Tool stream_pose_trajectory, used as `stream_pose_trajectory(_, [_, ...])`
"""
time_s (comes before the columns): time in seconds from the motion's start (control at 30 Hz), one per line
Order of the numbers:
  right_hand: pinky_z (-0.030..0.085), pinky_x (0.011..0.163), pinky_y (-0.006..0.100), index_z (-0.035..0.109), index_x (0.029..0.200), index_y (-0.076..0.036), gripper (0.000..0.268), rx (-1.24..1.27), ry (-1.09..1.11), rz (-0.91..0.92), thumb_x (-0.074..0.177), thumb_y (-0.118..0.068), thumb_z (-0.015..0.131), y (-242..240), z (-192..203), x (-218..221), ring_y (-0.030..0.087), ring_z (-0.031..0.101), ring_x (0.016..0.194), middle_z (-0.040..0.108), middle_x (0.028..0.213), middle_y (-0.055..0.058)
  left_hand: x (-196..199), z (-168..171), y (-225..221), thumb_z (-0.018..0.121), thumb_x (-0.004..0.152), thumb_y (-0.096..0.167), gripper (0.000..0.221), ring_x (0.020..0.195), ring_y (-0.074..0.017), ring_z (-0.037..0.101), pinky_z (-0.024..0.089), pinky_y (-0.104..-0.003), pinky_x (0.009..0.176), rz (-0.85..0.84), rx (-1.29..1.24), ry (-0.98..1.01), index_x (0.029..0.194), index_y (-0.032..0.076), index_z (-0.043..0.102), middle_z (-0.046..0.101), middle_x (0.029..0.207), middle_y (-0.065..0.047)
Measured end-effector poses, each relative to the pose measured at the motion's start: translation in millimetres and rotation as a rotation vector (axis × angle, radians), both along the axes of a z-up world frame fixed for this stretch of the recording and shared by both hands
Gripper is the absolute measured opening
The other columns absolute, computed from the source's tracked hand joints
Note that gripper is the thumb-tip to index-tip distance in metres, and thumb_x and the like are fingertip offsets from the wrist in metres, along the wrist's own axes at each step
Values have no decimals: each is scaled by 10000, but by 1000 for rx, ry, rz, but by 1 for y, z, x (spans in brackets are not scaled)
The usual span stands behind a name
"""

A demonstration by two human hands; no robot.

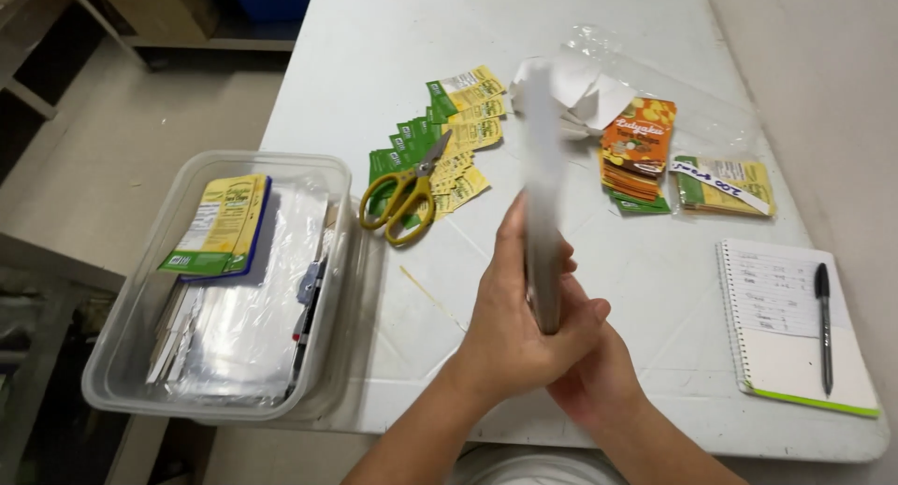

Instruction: Pairing product packets with paper slips and inserting them into clear plastic bags, using scissors to separate packets.

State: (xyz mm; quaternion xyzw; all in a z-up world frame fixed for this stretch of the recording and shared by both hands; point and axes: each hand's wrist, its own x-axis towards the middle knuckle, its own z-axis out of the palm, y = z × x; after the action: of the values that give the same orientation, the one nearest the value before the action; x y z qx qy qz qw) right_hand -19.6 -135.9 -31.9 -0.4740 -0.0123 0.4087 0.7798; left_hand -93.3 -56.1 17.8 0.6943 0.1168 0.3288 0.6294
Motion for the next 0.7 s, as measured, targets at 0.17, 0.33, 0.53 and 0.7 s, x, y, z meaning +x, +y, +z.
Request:
stream_pose_trajectory(0.17, [510,965,360,389,1449,-59,683,38,-583,79,846,-281,622,-8,-15,12,204,584,1134,561,1263,104,-26,-20,22,712,729,272,1016,1273,-387,525,456,-509,1004,158,353,455,1599,108,213,494,1397,-193])
stream_pose_trajectory(0.33, [577,748,328,386,1392,-99,525,-162,-625,313,928,-171,620,17,-9,8,151,615,1040,635,1205,69,-51,-55,29,779,747,356,1051,944,-450,571,506,-569,730,292,659,738,1603,83,234,527,1101,-179])
stream_pose_trajectory(0.53, [573,667,382,469,1405,-110,493,-189,-255,499,924,-124,575,44,-36,5,236,653,848,666,1099,118,-85,-61,22,837,762,369,1052,1161,-490,526,509,-583,846,288,661,900,1569,78,227,385,1433,-249])
stream_pose_trajectory(0.7, [594,596,297,603,1186,-78,417,-390,-600,1180,978,-425,503,57,-13,30,205,709,672,722,837,112,-115,-71,18,737,828,392,858,1211,-492,503,507,-597,855,338,575,930,1564,227,328,397,1404,-241])
